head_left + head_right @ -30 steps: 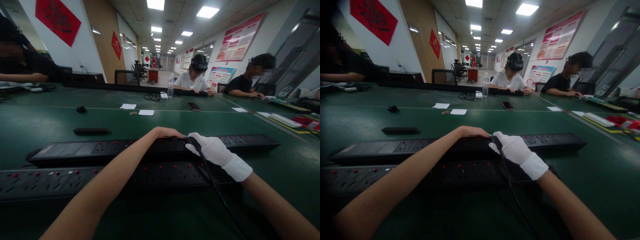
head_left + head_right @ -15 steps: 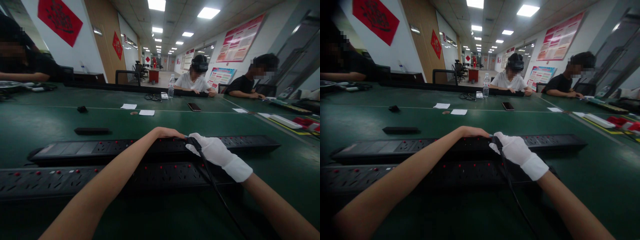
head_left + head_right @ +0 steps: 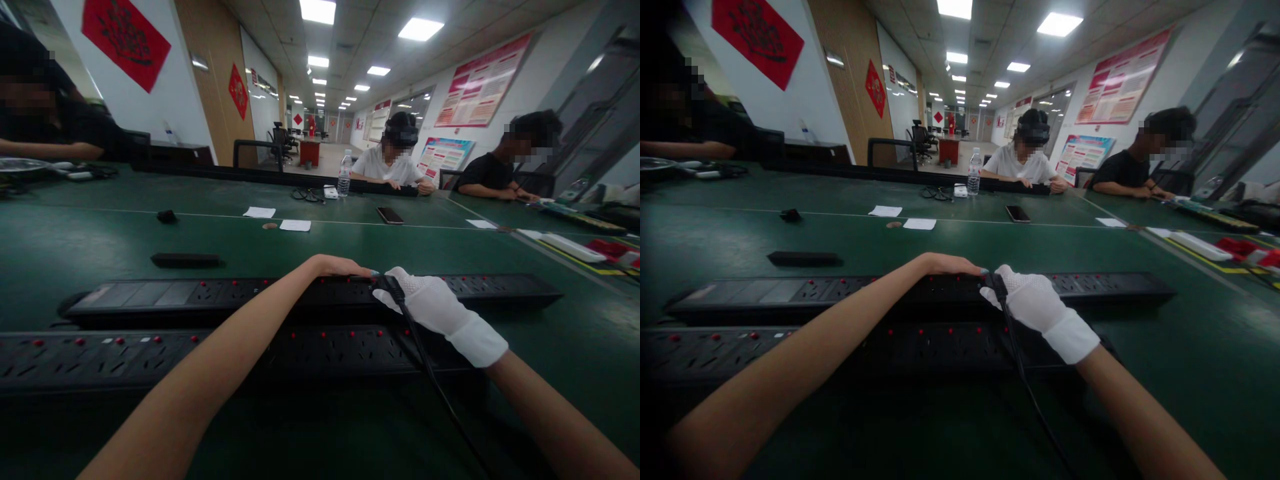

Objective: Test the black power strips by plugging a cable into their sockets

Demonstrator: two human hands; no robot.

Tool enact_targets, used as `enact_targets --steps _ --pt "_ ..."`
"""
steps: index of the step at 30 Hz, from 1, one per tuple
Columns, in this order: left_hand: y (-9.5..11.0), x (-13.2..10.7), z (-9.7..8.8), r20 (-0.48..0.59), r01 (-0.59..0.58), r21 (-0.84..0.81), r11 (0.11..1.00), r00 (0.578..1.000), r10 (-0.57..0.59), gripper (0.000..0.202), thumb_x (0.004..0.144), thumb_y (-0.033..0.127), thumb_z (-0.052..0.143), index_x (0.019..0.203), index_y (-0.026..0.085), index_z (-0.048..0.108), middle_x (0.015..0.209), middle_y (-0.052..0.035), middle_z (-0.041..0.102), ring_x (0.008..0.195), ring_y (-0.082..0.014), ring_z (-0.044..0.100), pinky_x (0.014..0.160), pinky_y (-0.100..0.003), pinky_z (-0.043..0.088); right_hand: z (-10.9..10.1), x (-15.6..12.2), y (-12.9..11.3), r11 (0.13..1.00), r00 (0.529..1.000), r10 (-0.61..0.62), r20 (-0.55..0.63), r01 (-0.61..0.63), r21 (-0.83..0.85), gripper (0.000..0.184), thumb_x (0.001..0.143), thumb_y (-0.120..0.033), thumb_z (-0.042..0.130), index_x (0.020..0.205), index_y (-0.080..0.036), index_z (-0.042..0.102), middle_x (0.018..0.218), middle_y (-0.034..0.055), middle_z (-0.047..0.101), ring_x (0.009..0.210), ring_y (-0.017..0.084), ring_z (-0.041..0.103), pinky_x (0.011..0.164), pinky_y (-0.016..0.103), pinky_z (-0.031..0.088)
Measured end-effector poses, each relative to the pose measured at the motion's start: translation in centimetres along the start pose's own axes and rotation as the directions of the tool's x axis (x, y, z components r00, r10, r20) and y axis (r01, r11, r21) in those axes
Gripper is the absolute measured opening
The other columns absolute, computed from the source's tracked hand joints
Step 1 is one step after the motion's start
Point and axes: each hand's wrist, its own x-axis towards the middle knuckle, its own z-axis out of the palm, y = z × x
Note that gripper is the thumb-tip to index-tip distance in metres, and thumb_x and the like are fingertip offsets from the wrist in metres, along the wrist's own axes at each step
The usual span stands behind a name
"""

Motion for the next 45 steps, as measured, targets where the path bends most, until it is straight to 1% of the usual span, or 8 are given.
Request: enact_targets --steps 4,9,15,20,27,31,38,45 --pt "-0.01 0.03 0.09 0.009 0.000 -0.003 1.000 1.000 0.000 0.052 0.071 0.056 0.054 0.111 0.023 0.058 0.104 -0.0024 0.064 0.093 -0.0184 0.058 0.083 -0.029 0.041 -0.14 0.01 -0.14 0.999 1.000 0.002 0.003 -0.002 -0.049 0.048 0.082 -0.062 0.026 0.089 -0.020 0.047 0.062 0.0025 0.058 0.051 0.015 0.054 0.046 0.023 0.022" --pt "0.01 0.03 -0.05 -0.010 -0.004 0.025 1.000 1.000 0.005 0.055 0.069 0.055 0.055 0.111 0.019 0.058 0.109 -0.0053 0.062 0.091 -0.0190 0.059 0.080 -0.029 0.043 -0.22 -0.01 -0.17 0.995 0.999 0.038 0.018 -0.036 -0.090 0.052 0.080 -0.066 0.023 0.087 -0.019 0.045 0.054 0.0013 0.054 0.049 0.016 0.053 0.045 0.024 0.017" --pt "0.06 -0.06 -0.09 -0.018 0.000 0.034 0.999 1.000 0.000 0.059 0.069 0.057 0.056 0.112 0.018 0.057 0.109 -0.0068 0.061 0.090 -0.0193 0.059 0.079 -0.029 0.043 0.02 -0.05 0.03 0.995 1.000 0.022 0.020 -0.020 -0.093 0.051 0.080 -0.066 0.022 0.083 -0.020 0.044 0.059 0.0023 0.057 0.050 0.016 0.053 0.045 0.023 0.018" --pt "0.25 -0.14 0.06 -0.022 0.002 0.058 0.998 1.000 -0.001 0.056 0.069 0.057 0.055 0.110 0.019 0.058 0.107 -0.0052 0.062 0.090 -0.0188 0.059 0.081 -0.029 0.043 0.07 -0.11 0.05 0.996 1.000 0.015 0.005 -0.014 -0.088 0.050 0.081 -0.065 0.023 0.083 -0.020 0.045 0.058 0.0014 0.056 0.049 0.014 0.053 0.045 0.024 0.017" --pt "0.15 -0.07 0.07 -0.002 0.006 0.038 0.999 1.000 -0.006 0.056 0.069 0.057 0.054 0.110 0.018 0.058 0.106 -0.0050 0.063 0.091 -0.0179 0.059 0.081 -0.028 0.042 0.16 -0.15 0.06 0.995 1.000 0.011 -0.014 -0.013 -0.102 0.051 0.081 -0.065 0.023 0.084 -0.020 0.046 0.058 0.0016 0.057 0.049 0.014 0.052 0.046 0.024 0.016" --pt "0.21 -0.05 0.02 -0.015 0.008 0.043 0.999 1.000 -0.008 0.056 0.069 0.055 0.055 0.109 0.016 0.059 0.104 -0.0061 0.063 0.089 -0.0180 0.059 0.079 -0.028 0.043 0.18 -0.11 0.14 0.995 1.000 0.012 -0.007 -0.013 -0.097 0.050 0.080 -0.065 0.024 0.084 -0.020 0.046 0.057 0.0009 0.056 0.048 0.014 0.051 0.046 0.023 0.016" --pt "0.48 -0.09 0.07 0.005 -0.009 0.064 0.998 1.000 0.009 0.050 0.072 0.052 0.053 0.107 0.017 0.060 0.100 -0.0043 0.065 0.088 -0.0166 0.059 0.078 -0.026 0.042 0.26 -0.10 0.18 0.995 1.000 0.008 -0.022 -0.010 -0.095 0.049 0.080 -0.065 0.026 0.083 -0.021 0.045 0.058 0.0012 0.056 0.049 0.014 0.051 0.046 0.024 0.015" --pt "0.45 -0.13 0.15 -0.005 -0.020 0.077 0.997 1.000 0.020 0.049 0.071 0.053 0.053 0.103 0.017 0.062 0.093 -0.0041 0.066 0.089 -0.0177 0.058 0.081 -0.028 0.041 0.24 -0.08 0.23 0.998 1.000 0.010 -0.005 -0.010 -0.061 0.048 0.080 -0.065 0.026 0.083 -0.021 0.045 0.058 0.0006 0.057 0.049 0.014 0.051 0.046 0.023 0.017"
